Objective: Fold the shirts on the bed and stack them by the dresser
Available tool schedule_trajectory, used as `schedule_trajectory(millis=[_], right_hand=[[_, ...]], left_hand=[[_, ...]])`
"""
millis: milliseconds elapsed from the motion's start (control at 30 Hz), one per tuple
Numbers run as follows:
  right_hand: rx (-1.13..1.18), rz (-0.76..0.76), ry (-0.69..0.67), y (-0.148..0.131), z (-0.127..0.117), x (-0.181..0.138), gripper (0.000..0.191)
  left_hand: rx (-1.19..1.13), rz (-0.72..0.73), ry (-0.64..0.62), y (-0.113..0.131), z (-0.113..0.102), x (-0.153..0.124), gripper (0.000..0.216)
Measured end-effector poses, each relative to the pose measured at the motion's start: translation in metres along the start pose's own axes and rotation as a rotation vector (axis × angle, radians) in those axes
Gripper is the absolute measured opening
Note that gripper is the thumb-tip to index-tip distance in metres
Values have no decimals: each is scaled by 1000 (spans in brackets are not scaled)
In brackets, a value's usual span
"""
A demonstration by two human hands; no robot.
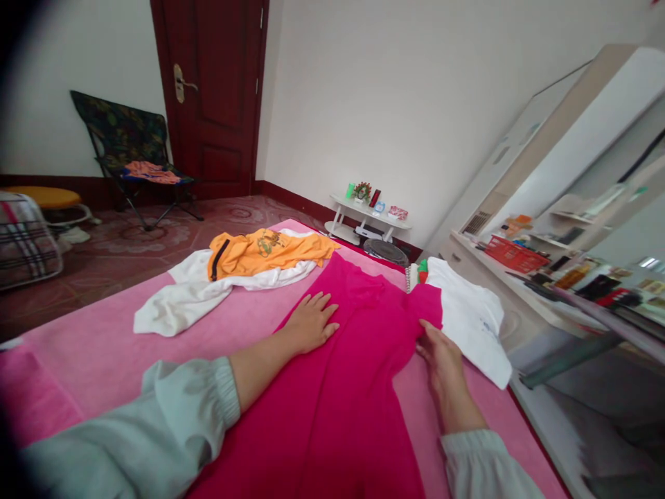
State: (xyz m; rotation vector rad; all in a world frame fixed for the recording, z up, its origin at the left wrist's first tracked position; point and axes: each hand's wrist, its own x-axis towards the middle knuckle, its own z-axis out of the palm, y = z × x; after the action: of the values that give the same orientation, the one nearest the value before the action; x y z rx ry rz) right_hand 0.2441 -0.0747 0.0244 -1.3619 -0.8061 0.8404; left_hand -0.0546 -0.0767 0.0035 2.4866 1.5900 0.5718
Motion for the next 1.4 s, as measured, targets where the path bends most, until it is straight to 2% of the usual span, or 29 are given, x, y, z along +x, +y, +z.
schedule_trajectory(millis=[133, 233, 300, 333, 400, 433, 500, 600, 667, 733, 833, 933, 1000, 1100, 1167, 1267, 1400], right_hand=[[-3, -228, 120, -17, 13, 8, 42], [-23, -297, 61, -37, 51, 10, 39], [-31, -217, -72, -50, 87, 5, 37], [-41, -191, -180, -56, 104, -1, 36], [-118, -134, -520, -63, 134, -16, 40], [-167, -137, -635, -65, 144, -25, 42], [-271, -184, -772, -65, 151, -46, 46], [-507, -336, -800, -60, 128, -78, 43], [-715, -436, -758, -56, 98, -100, 37], [-871, -468, -706, -53, 63, -121, 30], [-932, -349, -716, -54, 19, -157, 22], [-994, -177, -821, -58, -9, -193, 20], [-1083, -121, -878, -60, -18, -213, 20], [-1149, -152, -937, -57, -25, -232, 35], [-1113, -204, -960, -52, -27, -235, 25], [-1054, -253, -891, -52, -27, -234, 14], [-971, -338, -736, -75, -20, -239, 17]], left_hand=[[-33, -1, 7, 0, -1, 1, 56], [-52, 0, 3, -1, -4, 1, 55], [-61, 3, -10, -2, -6, 0, 53], [-66, 9, -18, -3, -6, 0, 52], [-76, 27, -24, -6, -7, 0, 51], [-81, 37, -24, -7, -7, 0, 50], [-84, 56, -14, -9, -7, 1, 50], [-84, 71, 8, -9, -5, 1, 50], [-86, 67, 11, -9, -4, 1, 50], [-84, 60, 2, -9, -4, 1, 50], [-78, 67, -3, -9, -3, 2, 49], [-74, 87, 8, -10, -2, 2, 47], [-70, 95, 11, -11, -1, 3, 47], [-65, 106, 15, -13, 0, 2, 47], [-58, 113, 20, -13, 1, 2, 47], [-43, 116, 24, -13, 0, 1, 47], [-36, 130, 40, -13, 0, 1, 47]])
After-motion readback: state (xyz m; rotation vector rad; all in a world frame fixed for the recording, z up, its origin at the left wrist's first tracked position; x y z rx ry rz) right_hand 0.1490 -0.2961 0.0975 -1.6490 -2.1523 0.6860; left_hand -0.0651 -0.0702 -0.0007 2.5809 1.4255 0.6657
